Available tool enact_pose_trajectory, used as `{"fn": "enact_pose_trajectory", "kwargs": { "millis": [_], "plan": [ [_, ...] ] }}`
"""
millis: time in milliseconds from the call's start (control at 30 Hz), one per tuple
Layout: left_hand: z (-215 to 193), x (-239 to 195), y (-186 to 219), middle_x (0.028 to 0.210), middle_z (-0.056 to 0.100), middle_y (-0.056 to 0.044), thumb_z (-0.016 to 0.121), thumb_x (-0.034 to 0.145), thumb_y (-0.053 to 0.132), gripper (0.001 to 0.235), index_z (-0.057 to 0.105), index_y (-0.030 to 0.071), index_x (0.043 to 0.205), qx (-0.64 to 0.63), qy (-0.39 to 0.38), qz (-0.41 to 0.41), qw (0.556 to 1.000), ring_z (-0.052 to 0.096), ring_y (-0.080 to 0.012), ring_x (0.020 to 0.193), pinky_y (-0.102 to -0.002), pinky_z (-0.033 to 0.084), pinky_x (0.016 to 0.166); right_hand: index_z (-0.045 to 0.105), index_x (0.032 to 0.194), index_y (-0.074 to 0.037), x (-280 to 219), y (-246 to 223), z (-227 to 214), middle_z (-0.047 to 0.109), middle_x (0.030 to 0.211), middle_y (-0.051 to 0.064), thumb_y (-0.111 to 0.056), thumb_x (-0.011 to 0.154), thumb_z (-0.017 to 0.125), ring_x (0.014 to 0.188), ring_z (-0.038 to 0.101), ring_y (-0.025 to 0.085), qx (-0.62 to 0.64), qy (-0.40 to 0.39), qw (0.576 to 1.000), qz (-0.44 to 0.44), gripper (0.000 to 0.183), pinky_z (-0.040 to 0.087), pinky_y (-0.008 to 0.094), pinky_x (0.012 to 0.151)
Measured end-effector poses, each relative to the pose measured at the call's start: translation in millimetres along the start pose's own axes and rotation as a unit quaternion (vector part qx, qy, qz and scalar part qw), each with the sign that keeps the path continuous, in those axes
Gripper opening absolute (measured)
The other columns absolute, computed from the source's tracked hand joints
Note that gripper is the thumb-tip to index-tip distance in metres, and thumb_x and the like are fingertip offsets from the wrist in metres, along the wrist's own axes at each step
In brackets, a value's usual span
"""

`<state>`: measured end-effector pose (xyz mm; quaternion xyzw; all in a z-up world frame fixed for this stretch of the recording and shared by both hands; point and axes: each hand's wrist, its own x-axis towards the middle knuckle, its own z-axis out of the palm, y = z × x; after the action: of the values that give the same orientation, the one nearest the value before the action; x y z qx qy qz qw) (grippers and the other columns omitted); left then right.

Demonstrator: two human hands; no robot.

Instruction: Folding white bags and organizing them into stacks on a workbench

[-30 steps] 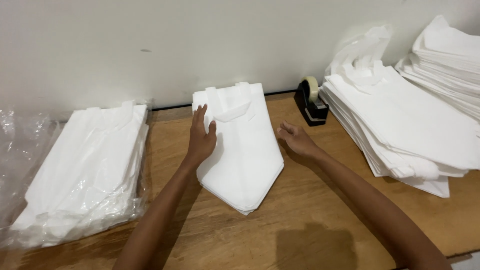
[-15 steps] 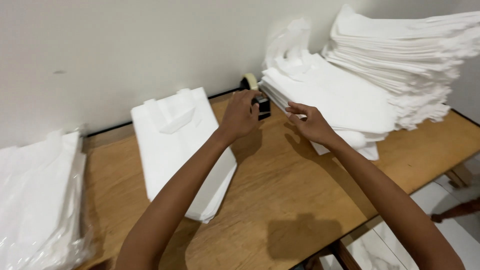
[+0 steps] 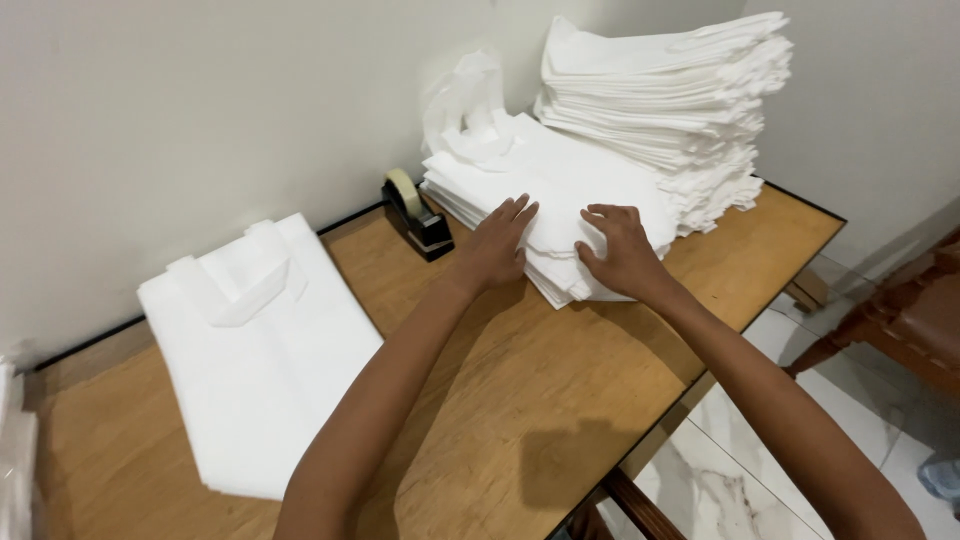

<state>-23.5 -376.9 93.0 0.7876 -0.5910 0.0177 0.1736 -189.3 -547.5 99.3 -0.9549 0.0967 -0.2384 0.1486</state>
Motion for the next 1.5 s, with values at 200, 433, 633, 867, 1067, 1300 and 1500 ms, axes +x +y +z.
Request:
{"fn": "enact_pose_trajectory", "kwargs": {
  "millis": [200,433,633,867,1067,1300,1500],
  "plan": [
    [28,15,-20,0.150,0.046,-0.013,0.051,0.089,0.012,0.059,0.045,0.017,0.148,0.004,-0.007,-0.016,1.000,0.036,-0.0359,0.144,-0.053,0.025,0.120,0.047,0.146,-0.006,-13,1,3,0.052,0.146,0.017,-0.039,0.093,0.060,0.139,0.040,0.039,-0.043,-0.095,0.994,0.032,0.064,0.029,0.059,0.113],
    [23,4,-14,0.118,0.064,-0.003,0.058,0.093,0.008,0.029,0.063,0.018,0.119,0.074,0.065,0.012,0.995,0.056,-0.0251,0.121,-0.047,0.040,0.110,0.045,0.147,-0.008,-18,-31,-3,0.058,0.132,0.019,-0.047,0.090,0.060,0.128,0.051,0.037,-0.147,-0.119,0.982,0.021,0.071,0.037,0.059,0.107],
    [6,-20,-10,0.107,0.069,-0.001,0.065,0.088,0.001,0.024,0.072,0.019,0.102,0.015,0.154,0.030,0.988,0.056,-0.0242,0.116,-0.050,0.043,0.103,0.045,0.147,-0.011,-19,-67,1,0.061,0.110,0.014,-0.036,0.090,0.058,0.105,0.064,0.030,-0.235,-0.145,0.961,-0.019,0.063,0.053,0.047,0.086],
    [-33,-41,-13,0.152,0.026,-0.025,0.043,0.089,0.034,0.070,0.024,0.008,0.152,-0.450,0.198,-0.277,0.826,0.026,-0.0439,0.143,-0.062,0.028,0.116,0.050,0.141,-0.007,-19,-122,4,0.059,0.109,0.020,-0.010,0.091,0.053,0.084,0.071,0.036,-0.105,-0.109,0.988,-0.023,0.050,0.061,0.049,0.063],
    [-99,-86,26,0.155,0.034,-0.024,0.054,0.087,0.042,0.086,0.020,0.006,0.157,-0.512,0.164,-0.326,0.778,0.034,-0.0396,0.143,-0.056,0.030,0.116,0.045,0.143,0.004,-27,-183,14,0.053,0.117,0.024,-0.003,0.087,0.055,0.087,0.070,0.044,-0.036,-0.103,0.991,-0.080,0.057,0.061,0.056,0.063],
    [-135,-148,20,0.155,0.034,-0.028,0.048,0.092,0.014,0.070,0.023,-0.004,0.155,-0.444,0.268,-0.342,0.784,0.033,-0.0413,0.144,-0.052,0.028,0.119,0.038,0.148,0.000,-27,-239,22,0.047,0.128,0.027,-0.050,0.096,0.050,0.113,0.060,0.044,0.085,-0.172,0.969,-0.155,0.073,0.052,0.056,0.092],
    [-144,-226,-31,0.158,0.029,-0.026,0.051,0.094,0.014,0.073,0.017,0.006,0.158,-0.481,0.328,-0.356,0.731,0.028,-0.0436,0.146,-0.058,0.023,0.118,0.053,0.134,-0.009,-2,-233,80,0.046,0.116,0.012,-0.036,0.099,0.056,0.113,0.047,0.034,0.161,-0.006,0.965,-0.206,0.045,0.042,0.051,0.098]
  ]
}}
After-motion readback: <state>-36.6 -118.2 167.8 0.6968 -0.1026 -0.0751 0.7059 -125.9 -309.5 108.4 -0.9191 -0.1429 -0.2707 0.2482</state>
